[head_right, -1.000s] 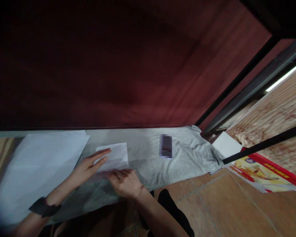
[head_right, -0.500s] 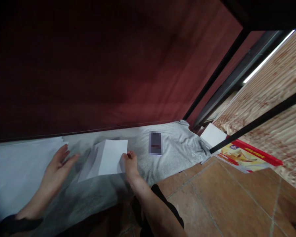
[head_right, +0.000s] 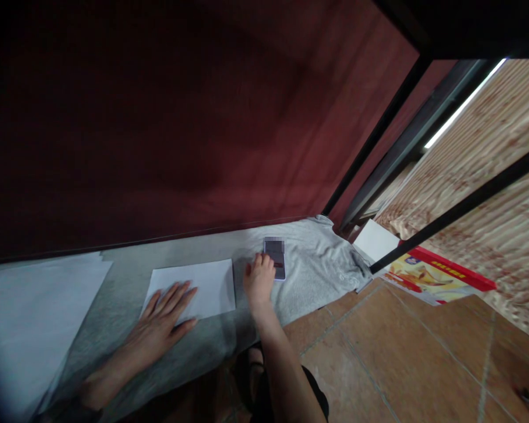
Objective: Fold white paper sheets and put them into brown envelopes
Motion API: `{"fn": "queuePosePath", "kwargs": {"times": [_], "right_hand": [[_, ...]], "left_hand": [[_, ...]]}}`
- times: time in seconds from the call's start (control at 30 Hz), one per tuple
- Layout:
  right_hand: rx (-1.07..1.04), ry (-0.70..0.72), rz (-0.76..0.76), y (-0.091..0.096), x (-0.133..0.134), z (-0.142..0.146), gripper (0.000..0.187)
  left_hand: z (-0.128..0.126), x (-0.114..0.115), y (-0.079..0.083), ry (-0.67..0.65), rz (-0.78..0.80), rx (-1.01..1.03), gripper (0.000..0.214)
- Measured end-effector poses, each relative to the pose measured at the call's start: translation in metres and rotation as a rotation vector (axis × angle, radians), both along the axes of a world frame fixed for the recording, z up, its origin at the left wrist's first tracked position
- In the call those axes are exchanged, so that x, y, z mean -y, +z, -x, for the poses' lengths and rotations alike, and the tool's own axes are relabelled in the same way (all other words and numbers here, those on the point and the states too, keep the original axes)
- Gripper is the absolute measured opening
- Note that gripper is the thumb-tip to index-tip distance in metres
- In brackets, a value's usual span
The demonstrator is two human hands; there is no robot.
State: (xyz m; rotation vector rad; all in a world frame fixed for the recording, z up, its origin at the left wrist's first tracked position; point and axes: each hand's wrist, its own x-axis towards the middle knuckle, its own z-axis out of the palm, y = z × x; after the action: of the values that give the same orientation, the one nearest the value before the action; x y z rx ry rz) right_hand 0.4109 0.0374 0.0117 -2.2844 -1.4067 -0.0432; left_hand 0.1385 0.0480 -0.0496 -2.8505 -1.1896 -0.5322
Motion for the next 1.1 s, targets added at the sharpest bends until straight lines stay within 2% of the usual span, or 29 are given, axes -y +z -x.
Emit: {"fn": "queuePosePath", "kwargs": {"times": [0.1, 0.17, 0.27, 0.43, 0.73, 0.97, 1.1], "right_hand": [[0.021, -0.206, 0.007, -0.002, -0.001, -0.037, 0.055], [-0.044, -0.288, 0.046, -0.007, -0.002, -0.054, 0.063], [-0.114, -0.332, 0.088, -0.017, -0.007, -0.065, 0.072], [-0.130, -0.351, 0.112, -0.025, -0.018, -0.064, 0.088], [-0.186, -0.364, 0.184, -0.014, -0.026, -0.071, 0.087], [-0.122, -0.349, 0.148, -0.016, -0.025, -0.072, 0.076], [-0.148, -0.359, 0.185, -0.015, -0.030, -0.074, 0.077]], "left_hand": [[0.001, -0.002, -0.001, 0.003, -0.025, -0.011, 0.067], [0.001, -0.003, -0.002, 0.004, -0.032, -0.018, 0.068], [0.000, -0.003, -0.004, 0.002, -0.040, -0.021, 0.069], [-0.001, -0.004, -0.006, -0.001, -0.054, -0.013, 0.070], [-0.001, -0.004, -0.006, 0.013, -0.066, -0.025, 0.069], [-0.001, -0.004, -0.007, 0.005, -0.073, -0.017, 0.069], [-0.001, -0.004, -0.007, 0.010, -0.099, -0.013, 0.069]]}}
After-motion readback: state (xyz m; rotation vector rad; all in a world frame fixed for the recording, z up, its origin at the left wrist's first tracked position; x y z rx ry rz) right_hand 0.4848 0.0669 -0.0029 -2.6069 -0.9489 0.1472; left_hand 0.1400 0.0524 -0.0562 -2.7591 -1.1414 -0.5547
